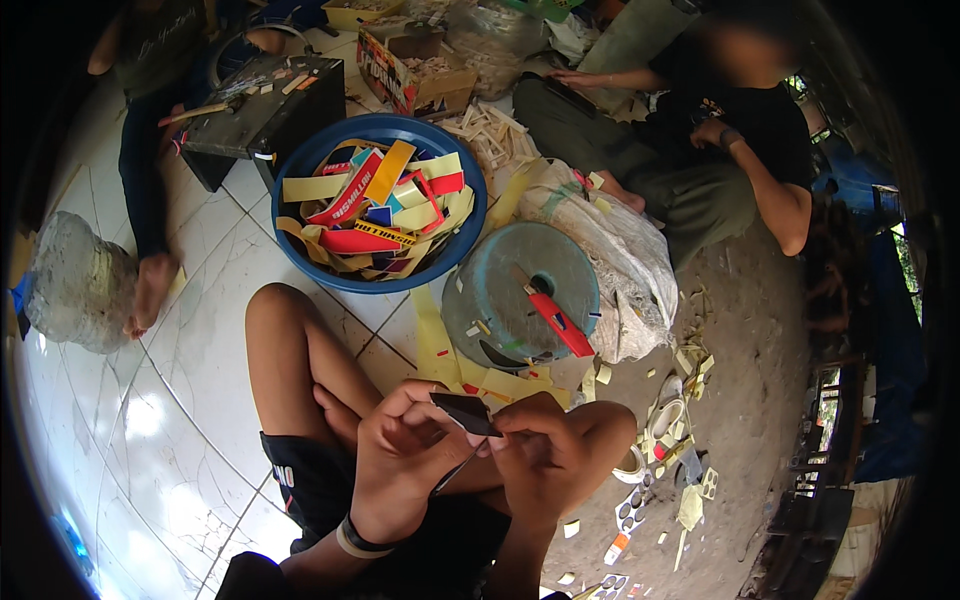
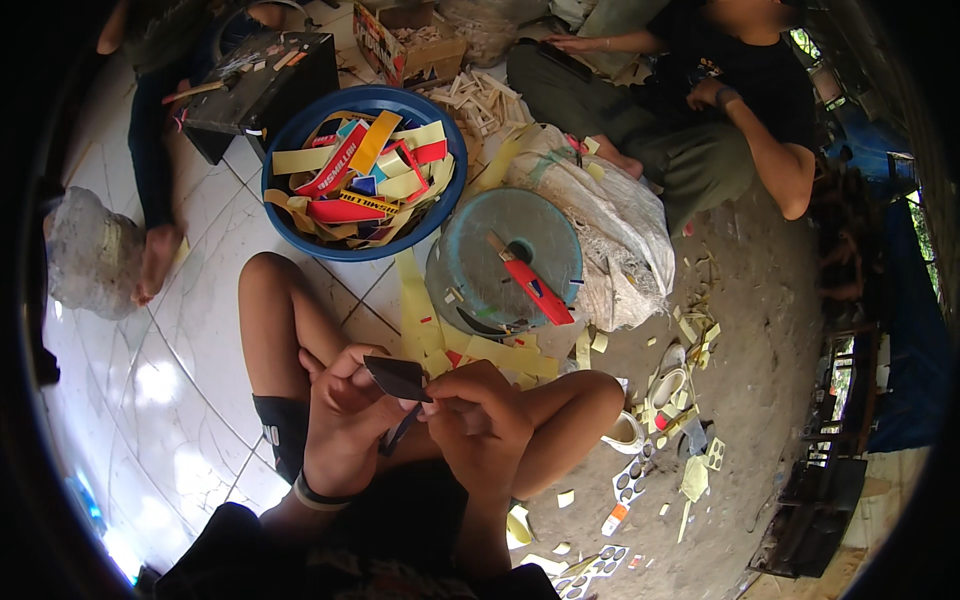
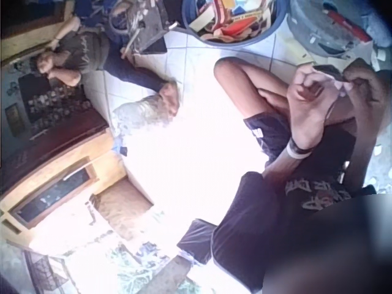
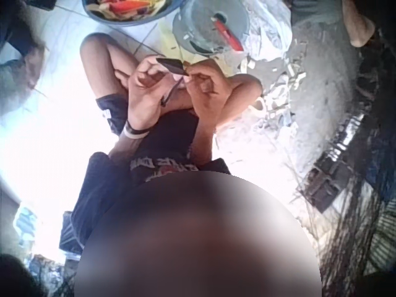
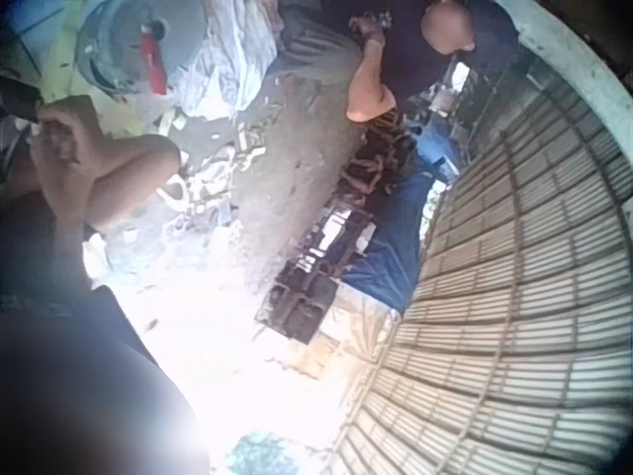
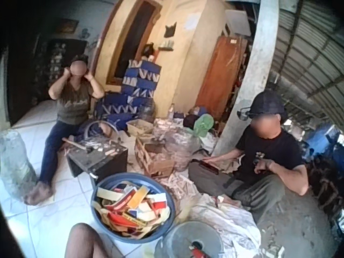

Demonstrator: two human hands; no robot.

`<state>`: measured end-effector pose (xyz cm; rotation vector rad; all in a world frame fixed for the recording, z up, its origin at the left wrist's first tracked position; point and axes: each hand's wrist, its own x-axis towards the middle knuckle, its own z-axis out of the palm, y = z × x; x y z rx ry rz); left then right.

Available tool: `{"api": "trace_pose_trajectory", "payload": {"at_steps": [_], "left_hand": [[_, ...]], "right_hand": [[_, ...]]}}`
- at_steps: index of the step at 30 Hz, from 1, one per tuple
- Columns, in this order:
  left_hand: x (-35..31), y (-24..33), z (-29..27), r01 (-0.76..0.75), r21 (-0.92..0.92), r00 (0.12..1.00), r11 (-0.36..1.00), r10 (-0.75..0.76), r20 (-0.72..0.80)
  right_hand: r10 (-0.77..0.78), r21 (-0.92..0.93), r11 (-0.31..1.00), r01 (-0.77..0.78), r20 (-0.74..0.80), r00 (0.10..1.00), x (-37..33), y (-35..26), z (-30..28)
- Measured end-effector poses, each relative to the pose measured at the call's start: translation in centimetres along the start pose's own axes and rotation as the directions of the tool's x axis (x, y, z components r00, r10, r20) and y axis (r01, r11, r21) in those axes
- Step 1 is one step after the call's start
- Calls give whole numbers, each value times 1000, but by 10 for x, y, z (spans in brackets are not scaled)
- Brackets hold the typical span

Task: The person sits on the floor and uses a red utility knife to cut strips of colored tape into smaller pieces. They hold the tape with one hand and cut with the other, placing the cut pieces into a blue basin.

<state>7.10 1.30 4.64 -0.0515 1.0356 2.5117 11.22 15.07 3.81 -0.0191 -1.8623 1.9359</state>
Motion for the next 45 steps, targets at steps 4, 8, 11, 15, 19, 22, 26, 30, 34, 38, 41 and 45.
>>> {"api": "trace_pose_trajectory", "payload": {"at_steps": [4, 8, 11, 15, 19, 22, 26, 30, 34, 38, 41, 45], "left_hand": [[-3, -2, -1, 18, -24, 1000, 1000, -18, -5], [-7, -4, 1, -35, 53, 999, 998, 35, -12], [-9, -6, 2, -82, 87, 996, 993, 83, -11], [-8, -10, 0, -111, 121, 994, 986, 113, -2], [-8, -11, 0, -94, 50, 995, 994, 95, -21], [-8, -9, -1, -39, 25, 999, 999, 40, -24], [-8, -7, -1, 51, 45, 998, 998, -49, -45], [-10, -6, 1, 132, -15, 989, 991, -132, -67], [-11, -3, 3, 194, 8, 977, 981, -192, -97], [-13, 0, 6, 176, -44, 983, 983, -178, -42], [-14, 0, 5, 167, -63, 986, 984, -167, -2], [-17, -1, 3, 165, -30, 986, 986, -165, 12]], "right_hand": [[-22, -90, 996, 20, -11, 1000, 0, -4, -1], [-110, -222, 969, 113, 29, 994, 5, -8, -3], [-49, -158, 986, 47, -11, 999, 3, -10, -2], [36, -107, 993, -41, -45, 998, 1, -8, 0], [-113, -287, 950, 123, 49, 992, 6, -3, -6], [-187, -371, 902, 222, 127, 974, 8, -4, -10], [-232, -454, 841, 294, 187, 954, 10, -6, -15], [-227, -504, 791, 346, 282, 932, 10, -13, -24], [-278, -548, 706, 449, 368, 887, 10, -20, -30], [-320, -567, 642, 517, 414, 852, 10, -23, -33], [-347, -545, 636, 547, 431, 833, 11, -24, -36], [-329, -563, 623, 544, 442, 834, 9, -29, -38]]}}
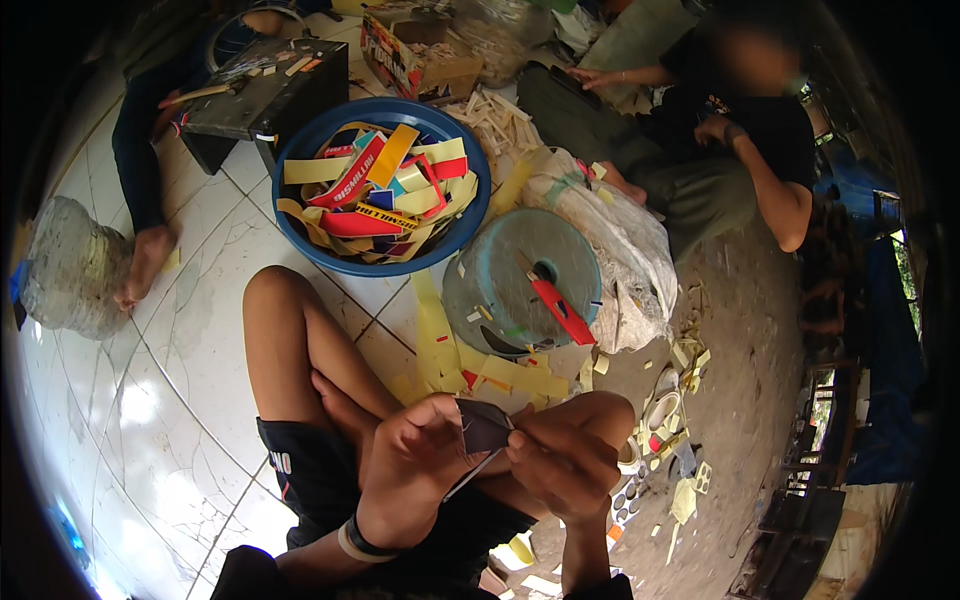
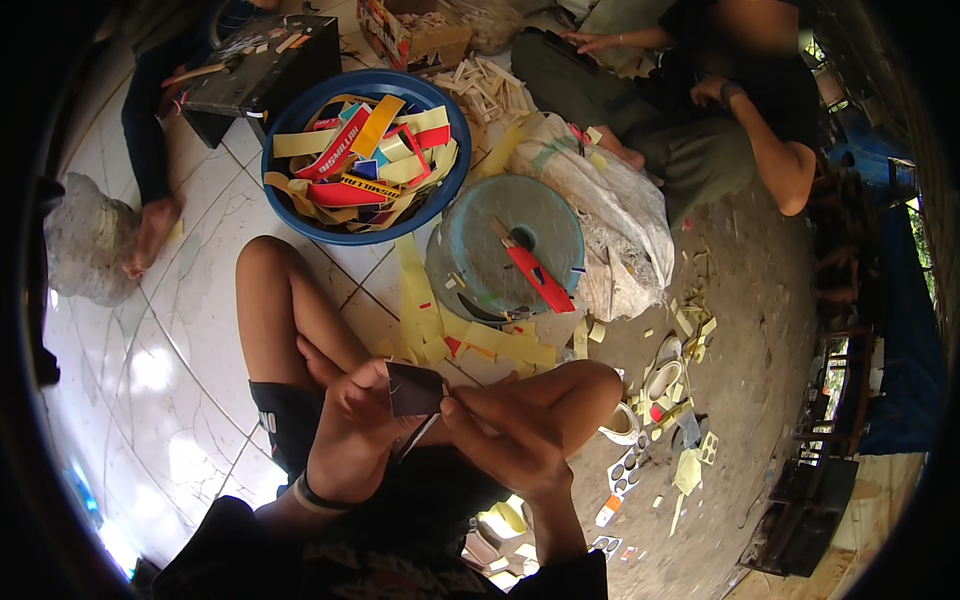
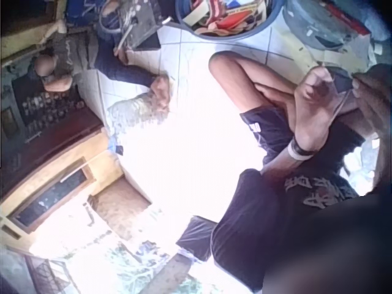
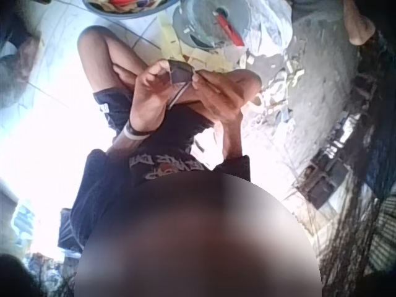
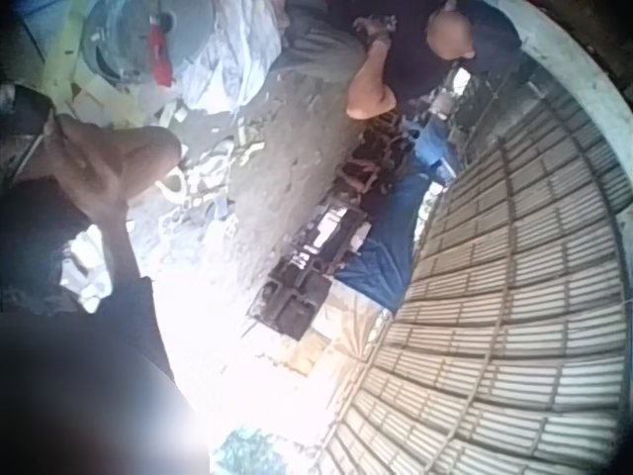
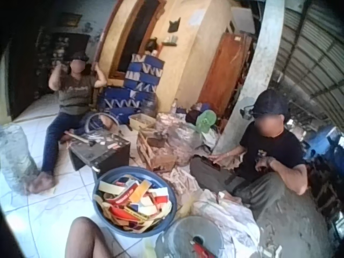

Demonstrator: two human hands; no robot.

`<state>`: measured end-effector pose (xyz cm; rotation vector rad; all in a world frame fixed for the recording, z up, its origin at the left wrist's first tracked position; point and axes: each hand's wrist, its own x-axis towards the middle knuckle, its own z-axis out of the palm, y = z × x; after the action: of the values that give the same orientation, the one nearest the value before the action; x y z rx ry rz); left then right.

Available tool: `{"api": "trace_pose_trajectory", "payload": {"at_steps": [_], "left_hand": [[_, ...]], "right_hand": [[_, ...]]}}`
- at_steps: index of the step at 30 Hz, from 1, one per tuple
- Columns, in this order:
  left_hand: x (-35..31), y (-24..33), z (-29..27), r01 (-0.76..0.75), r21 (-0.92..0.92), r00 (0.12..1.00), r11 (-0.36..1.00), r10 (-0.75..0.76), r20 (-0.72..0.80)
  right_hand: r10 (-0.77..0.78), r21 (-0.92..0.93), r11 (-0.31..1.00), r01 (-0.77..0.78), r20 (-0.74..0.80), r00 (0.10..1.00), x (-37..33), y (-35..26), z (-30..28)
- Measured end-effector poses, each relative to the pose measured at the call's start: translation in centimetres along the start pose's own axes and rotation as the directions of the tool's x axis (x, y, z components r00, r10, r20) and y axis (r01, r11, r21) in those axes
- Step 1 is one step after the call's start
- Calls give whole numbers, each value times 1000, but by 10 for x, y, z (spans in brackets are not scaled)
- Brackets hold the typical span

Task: The person sits on the floor and uses a red utility knife to cut strips of colored tape into smaller pieces. They hold the tape with one hand and cut with the other, placing the cut pieces into a blue basin.

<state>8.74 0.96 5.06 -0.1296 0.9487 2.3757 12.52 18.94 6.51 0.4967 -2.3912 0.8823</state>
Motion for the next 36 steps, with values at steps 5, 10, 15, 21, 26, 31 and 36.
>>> {"api": "trace_pose_trajectory", "payload": {"at_steps": [5, 10, 15, 21, 26, 31, 36], "left_hand": [[-1, -2, 2, -2, 37, 1000, 999, 3, -25], [-4, -2, 7, -39, 48, 998, 998, 41, -49], [-6, 2, 9, -90, 10, 995, 996, 90, -48], [-2, 10, 6, -27, -23, 1000, 999, 26, -15], [3, 13, 3, 15, -26, 999, 1000, -16, -48], [4, 15, 2, 18, -2, 1000, 1000, -18, 7], [-2, 11, 11, -47, -10, 998, 999, 47, 51]], "right_hand": [[77, -11, 997, -76, 48, 996, 1, -8, -1], [165, -65, 985, -157, 145, 976, -2, -18, -5], [78, -107, 992, -69, 90, 993, -10, -20, 5], [145, -32, 989, -144, 19, 989, -17, -22, 14], [233, 91, 970, -226, -74, 970, -20, -29, 22], [523, 540, 775, -329, -255, 813, -13, -30, 34], [650, 854, 410, -320, -27, 760, -1, -20, 38]]}}
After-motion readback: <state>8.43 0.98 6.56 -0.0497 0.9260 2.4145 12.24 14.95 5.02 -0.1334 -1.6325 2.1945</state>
